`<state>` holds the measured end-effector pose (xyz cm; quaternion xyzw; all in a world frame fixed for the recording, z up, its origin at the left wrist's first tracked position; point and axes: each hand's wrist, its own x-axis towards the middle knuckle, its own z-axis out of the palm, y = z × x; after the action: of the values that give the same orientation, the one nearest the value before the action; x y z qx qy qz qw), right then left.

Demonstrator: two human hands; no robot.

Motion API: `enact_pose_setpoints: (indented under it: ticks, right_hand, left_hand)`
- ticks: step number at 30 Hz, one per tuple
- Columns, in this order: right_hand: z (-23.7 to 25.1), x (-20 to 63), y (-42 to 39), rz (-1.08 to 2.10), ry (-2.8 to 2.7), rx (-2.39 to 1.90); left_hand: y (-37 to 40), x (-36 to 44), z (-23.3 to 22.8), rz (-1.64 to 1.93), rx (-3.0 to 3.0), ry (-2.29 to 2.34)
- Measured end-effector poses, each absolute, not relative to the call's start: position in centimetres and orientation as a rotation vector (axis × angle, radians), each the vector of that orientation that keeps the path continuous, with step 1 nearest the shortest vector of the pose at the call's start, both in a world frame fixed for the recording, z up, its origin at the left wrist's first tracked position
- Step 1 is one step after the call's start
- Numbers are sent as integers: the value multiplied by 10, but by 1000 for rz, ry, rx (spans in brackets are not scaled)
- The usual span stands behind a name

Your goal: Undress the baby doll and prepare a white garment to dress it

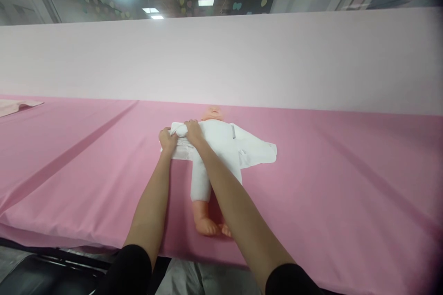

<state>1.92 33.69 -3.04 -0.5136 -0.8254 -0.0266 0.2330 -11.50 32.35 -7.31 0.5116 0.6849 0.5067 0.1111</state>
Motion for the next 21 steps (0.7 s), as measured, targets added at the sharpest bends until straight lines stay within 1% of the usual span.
enact_pose_setpoints:
  ticks: [7, 14, 21]
  right_hand:
    - [-30, 28, 346, 22, -2082, -1409]
    - [-32, 31, 354, 108, -1996, -1390]
    - [-28, 32, 354, 169, -1984, -1404]
  left_hand:
    - [331, -146, -74, 1390, 1299, 1605]
    - [321, -156, -73, 1373, 1155, 1225]
    - [314, -161, -75, 1369, 1107, 1087]
